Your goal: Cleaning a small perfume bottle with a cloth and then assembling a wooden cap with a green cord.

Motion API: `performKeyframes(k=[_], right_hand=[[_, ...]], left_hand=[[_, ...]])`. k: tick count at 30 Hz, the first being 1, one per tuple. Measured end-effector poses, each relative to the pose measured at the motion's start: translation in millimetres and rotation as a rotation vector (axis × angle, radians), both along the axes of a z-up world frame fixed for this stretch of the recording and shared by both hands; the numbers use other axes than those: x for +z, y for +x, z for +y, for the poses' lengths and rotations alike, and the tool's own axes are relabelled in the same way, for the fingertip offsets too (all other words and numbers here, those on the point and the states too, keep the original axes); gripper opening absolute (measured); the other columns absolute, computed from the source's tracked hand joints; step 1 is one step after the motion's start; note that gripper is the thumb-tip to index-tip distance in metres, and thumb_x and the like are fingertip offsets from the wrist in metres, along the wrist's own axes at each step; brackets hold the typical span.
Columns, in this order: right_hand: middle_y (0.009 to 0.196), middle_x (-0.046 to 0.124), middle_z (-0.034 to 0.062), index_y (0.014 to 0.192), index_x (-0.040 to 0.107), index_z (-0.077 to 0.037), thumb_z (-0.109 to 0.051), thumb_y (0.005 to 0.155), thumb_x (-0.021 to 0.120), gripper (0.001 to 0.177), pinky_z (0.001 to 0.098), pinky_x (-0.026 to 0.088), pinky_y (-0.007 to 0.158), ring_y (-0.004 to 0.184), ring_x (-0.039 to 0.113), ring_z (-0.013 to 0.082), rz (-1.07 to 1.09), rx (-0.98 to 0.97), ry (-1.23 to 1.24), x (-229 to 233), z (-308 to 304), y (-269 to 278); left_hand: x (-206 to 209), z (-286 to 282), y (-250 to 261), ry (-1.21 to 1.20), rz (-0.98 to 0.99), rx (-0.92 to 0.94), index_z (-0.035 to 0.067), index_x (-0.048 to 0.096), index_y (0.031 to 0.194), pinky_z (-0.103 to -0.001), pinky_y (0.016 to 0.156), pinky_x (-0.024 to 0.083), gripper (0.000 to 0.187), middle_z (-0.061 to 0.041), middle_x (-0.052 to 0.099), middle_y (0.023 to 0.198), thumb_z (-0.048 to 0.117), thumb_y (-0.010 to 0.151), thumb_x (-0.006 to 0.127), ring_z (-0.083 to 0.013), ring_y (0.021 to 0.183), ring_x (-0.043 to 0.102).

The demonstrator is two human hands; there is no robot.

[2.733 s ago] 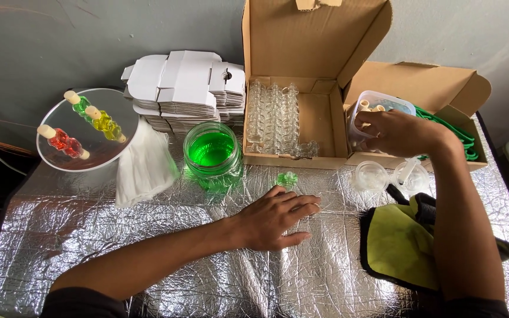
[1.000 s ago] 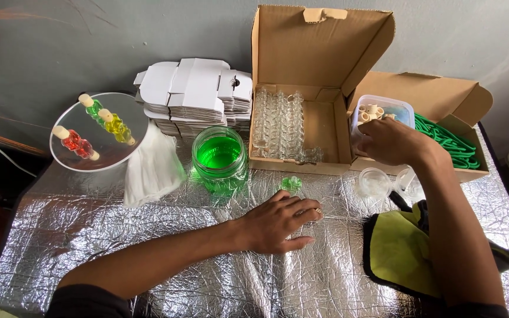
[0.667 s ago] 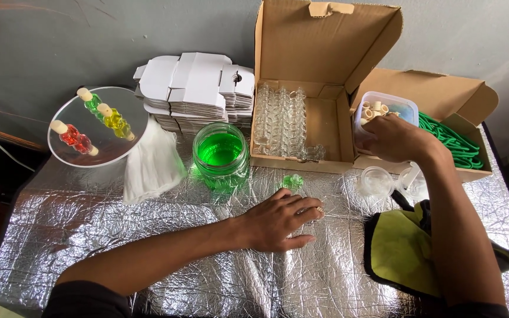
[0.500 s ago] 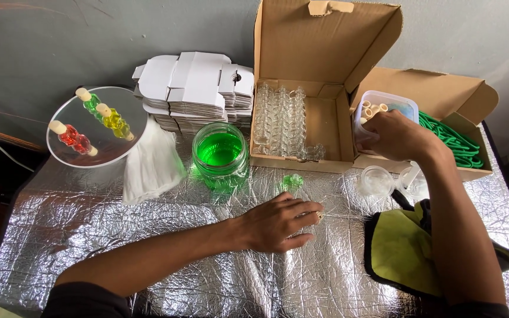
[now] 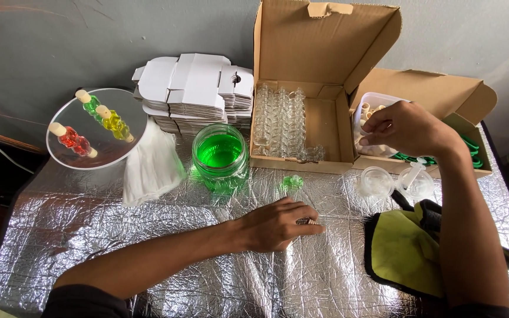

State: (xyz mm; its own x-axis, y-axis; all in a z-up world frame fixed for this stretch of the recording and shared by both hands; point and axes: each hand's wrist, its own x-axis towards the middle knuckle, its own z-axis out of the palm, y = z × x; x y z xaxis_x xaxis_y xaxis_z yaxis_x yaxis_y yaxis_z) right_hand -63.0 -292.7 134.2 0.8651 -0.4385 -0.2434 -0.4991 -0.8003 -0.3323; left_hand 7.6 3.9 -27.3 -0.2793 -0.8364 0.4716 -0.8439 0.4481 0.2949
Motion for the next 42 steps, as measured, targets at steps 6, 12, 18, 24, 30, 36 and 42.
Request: performKeyframes(k=[6, 12, 18, 24, 30, 36, 42], right_hand=[[0.106, 0.080, 0.0099, 0.106, 0.082, -0.007, -0.005, 0.090, 0.067, 0.022, 0.0376, 0.059, 0.090, 0.098, 0.076, 0.0216, -0.215, -0.018, -0.077, 26.3, 22.5, -14.9], [0.090, 0.085, -0.0046, 0.096, 0.085, -0.019, -0.018, 0.090, 0.072, 0.015, 0.0315, 0.060, 0.070, 0.074, 0.079, 0.0118, -0.088, 0.123, -0.132, 48.1, 63.1, -25.2], [0.094, 0.084, -0.0035, 0.102, 0.082, -0.027, -0.028, 0.088, 0.075, 0.016, 0.0340, 0.064, 0.086, 0.096, 0.080, 0.0195, 0.237, 0.304, -0.051, 4.3, 93.1, -4.4], [0.088, 0.080, -0.0022, 0.095, 0.079, -0.027, -0.027, 0.094, 0.069, 0.010, 0.0261, 0.060, 0.069, 0.081, 0.079, 0.0142, 0.342, 0.423, -0.159, -69.8, 95.9, 8.0], [0.097, 0.080, 0.0005, 0.103, 0.076, -0.021, -0.041, 0.101, 0.057, 0.028, 0.0261, 0.060, 0.075, 0.086, 0.080, 0.0152, 0.431, 0.505, -0.182, 16.4, 114.8, 0.7], [0.095, 0.087, -0.0106, 0.108, 0.078, -0.030, -0.031, 0.097, 0.065, 0.017, 0.0313, 0.058, 0.072, 0.074, 0.078, 0.0113, 0.214, 0.103, -0.225, 44.0, 34.7, -33.5], [0.107, 0.084, 0.0060, 0.111, 0.082, -0.010, -0.027, 0.088, 0.080, 0.029, 0.0381, 0.059, 0.090, 0.099, 0.077, 0.0225, 0.127, -0.129, -0.345, -19.1, -106.2, -51.9]], left_hand=[[17.3, -0.3, -4.7, -0.038, 0.198, 0.009, -0.005, 0.065, 0.109, -0.043, 0.088, 0.066, 0.018, -0.023, 0.068, 0.108, -0.007, 0.092, 0.070, -0.0362, 0.094, 0.071], [26.9, 5.0, -3.8, -0.140, 0.322, 0.039, -0.005, 0.060, 0.100, -0.033, 0.067, 0.067, 0.010, -0.019, 0.063, 0.102, 0.002, 0.098, 0.067, -0.0259, 0.080, 0.066], [37.8, 6.1, -5.4, -0.105, 0.313, 0.023, 0.000, 0.062, 0.103, -0.036, 0.068, 0.064, 0.005, -0.015, 0.062, 0.098, 0.005, 0.101, 0.062, -0.0278, 0.082, 0.072], [15.3, 4.1, -6.9, -0.073, -0.106, -0.064, 0.011, 0.068, 0.101, -0.031, 0.079, 0.058, 0.004, -0.008, 0.069, 0.099, 0.013, 0.098, 0.067, -0.0186, 0.091, 0.068], [15.2, 2.2, -3.0, -0.030, -0.062, -0.091, 0.008, 0.068, 0.101, -0.029, 0.075, 0.057, 0.005, -0.010, 0.068, 0.098, 0.009, 0.099, 0.064, -0.0200, 0.091, 0.067], [12.1, 2.3, 0.0, -0.046, 0.061, -0.163, -0.001, 0.068, 0.109, -0.040, 0.085, 0.056, 0.021, -0.018, 0.066, 0.106, -0.004, 0.089, 0.072, -0.0295, 0.091, 0.061], [8.7, -0.5, -0.8, -0.020, 0.039, -0.151, -0.001, 0.069, 0.109, -0.036, 0.089, 0.056, 0.023, -0.018, 0.069, 0.105, -0.001, 0.087, 0.075, -0.0281, 0.096, 0.063]])
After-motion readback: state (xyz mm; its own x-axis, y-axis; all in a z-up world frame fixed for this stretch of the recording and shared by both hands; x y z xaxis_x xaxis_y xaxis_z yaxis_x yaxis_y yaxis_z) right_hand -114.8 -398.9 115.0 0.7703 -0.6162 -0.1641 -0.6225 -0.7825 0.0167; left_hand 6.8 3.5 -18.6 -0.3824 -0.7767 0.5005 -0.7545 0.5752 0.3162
